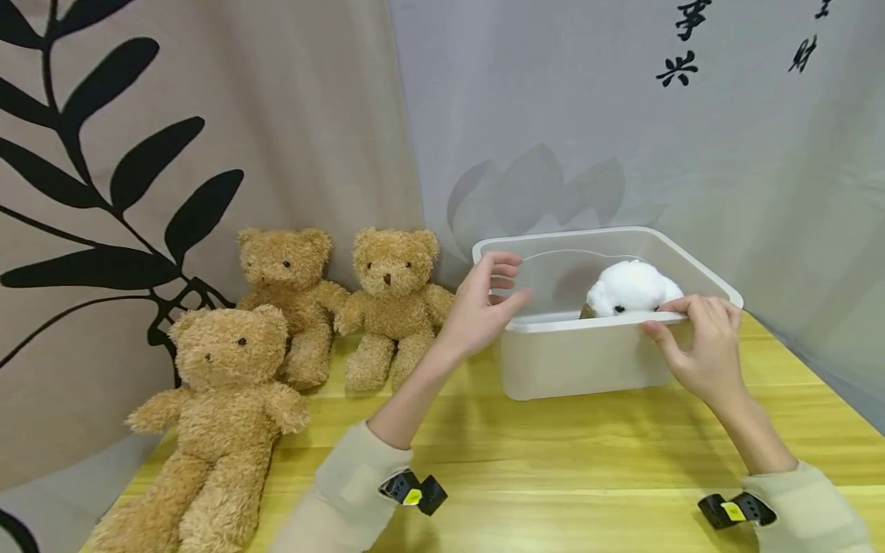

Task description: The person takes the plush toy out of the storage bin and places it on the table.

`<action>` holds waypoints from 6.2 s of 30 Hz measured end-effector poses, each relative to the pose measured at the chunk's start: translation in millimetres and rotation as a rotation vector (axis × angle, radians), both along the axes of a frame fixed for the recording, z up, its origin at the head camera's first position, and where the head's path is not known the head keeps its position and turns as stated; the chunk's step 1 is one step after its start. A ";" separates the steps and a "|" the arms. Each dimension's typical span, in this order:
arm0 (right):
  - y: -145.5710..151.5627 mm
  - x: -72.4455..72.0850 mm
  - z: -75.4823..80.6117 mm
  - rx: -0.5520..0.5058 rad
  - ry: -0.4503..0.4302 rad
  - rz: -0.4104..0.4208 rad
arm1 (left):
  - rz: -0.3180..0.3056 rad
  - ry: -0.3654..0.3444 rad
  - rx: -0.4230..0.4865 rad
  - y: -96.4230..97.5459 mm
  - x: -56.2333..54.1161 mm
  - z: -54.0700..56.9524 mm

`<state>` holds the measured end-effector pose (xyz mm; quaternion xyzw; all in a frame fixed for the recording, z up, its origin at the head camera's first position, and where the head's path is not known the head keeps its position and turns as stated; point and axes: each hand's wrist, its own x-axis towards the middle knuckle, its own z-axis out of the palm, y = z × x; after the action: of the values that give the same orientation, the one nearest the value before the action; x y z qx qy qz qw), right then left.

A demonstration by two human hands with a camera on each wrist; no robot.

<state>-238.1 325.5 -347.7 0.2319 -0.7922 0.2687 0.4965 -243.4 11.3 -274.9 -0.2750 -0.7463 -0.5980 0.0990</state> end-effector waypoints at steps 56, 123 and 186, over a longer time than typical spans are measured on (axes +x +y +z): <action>-1.3 -2.4 -0.4 0.011 0.027 0.000 | -0.037 0.057 -0.688 117.0 -51.9 6.4; -3.1 -2.1 -0.3 0.031 0.029 -0.001 | 0.076 0.574 0.230 100.7 -36.7 3.3; -0.5 0.7 -0.6 0.027 -0.002 0.008 | 0.234 0.672 0.371 -98.1 44.2 27.1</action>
<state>-237.3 325.1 -348.3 0.2413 -0.7954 0.2600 0.4914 -199.2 -86.7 -247.8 -0.3458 -0.5779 -0.5840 0.4532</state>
